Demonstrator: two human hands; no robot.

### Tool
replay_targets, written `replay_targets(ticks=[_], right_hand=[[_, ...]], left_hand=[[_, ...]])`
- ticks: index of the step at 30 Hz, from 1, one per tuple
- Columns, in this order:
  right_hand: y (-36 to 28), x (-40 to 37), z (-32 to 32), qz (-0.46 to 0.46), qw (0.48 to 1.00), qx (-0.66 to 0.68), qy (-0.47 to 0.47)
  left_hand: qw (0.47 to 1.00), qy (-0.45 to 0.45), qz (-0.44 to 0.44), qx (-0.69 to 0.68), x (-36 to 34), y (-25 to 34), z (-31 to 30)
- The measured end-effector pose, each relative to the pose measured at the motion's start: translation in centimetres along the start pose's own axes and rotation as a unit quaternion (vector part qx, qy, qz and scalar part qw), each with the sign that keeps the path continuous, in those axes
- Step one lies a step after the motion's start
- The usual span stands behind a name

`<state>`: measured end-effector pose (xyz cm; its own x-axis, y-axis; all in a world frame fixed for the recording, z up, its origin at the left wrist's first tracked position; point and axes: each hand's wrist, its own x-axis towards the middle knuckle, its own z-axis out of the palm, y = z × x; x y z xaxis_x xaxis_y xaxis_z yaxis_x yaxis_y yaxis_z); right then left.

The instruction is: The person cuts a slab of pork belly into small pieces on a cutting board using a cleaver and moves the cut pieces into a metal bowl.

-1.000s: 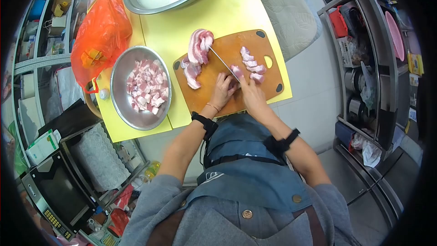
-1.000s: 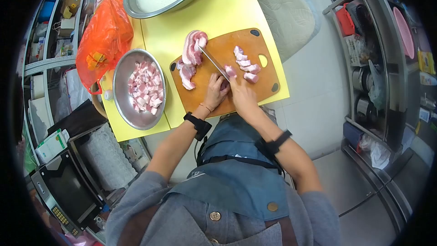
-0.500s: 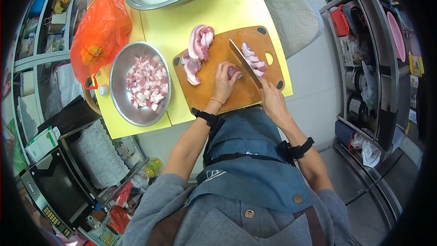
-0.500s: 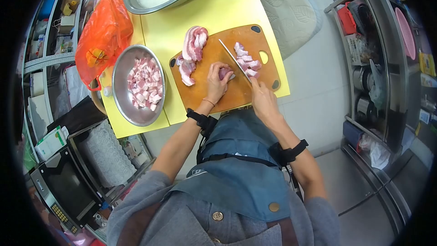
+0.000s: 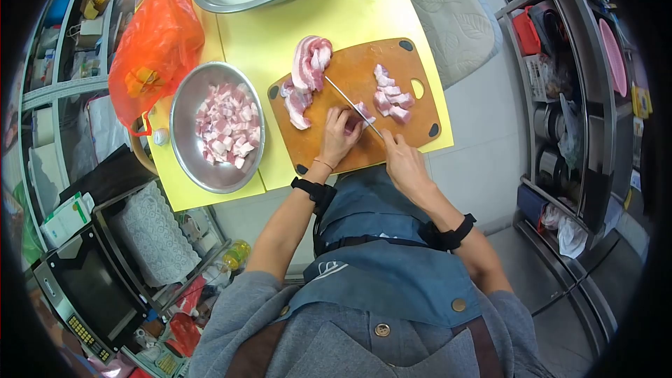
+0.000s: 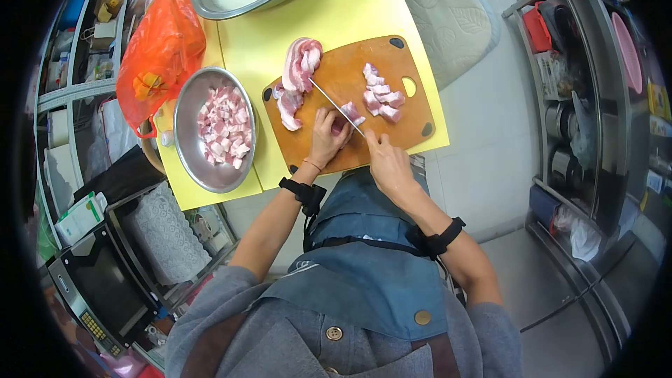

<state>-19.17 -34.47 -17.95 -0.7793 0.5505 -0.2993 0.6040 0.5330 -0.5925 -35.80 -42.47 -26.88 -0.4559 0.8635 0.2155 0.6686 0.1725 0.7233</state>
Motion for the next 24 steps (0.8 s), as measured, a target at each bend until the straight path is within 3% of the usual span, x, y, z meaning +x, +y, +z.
replay_targets(ticks=[11,19,24], right_hand=[[0.9,-4.8,-1.0,0.031,0.997,0.033,-0.054],[-0.4,1.4,2.1,-0.007,0.999,0.04,-0.007],[0.9,-2.2,1.6,0.027,0.994,0.106,-0.022]], left_hand=[[0.999,0.026,0.004,-0.038,-0.1,-1.2,0.8],[0.999,-0.007,0.02,-0.026,-0.5,-1.1,0.6],[1.0,0.013,0.017,-0.02,-1.0,-1.3,1.3]])
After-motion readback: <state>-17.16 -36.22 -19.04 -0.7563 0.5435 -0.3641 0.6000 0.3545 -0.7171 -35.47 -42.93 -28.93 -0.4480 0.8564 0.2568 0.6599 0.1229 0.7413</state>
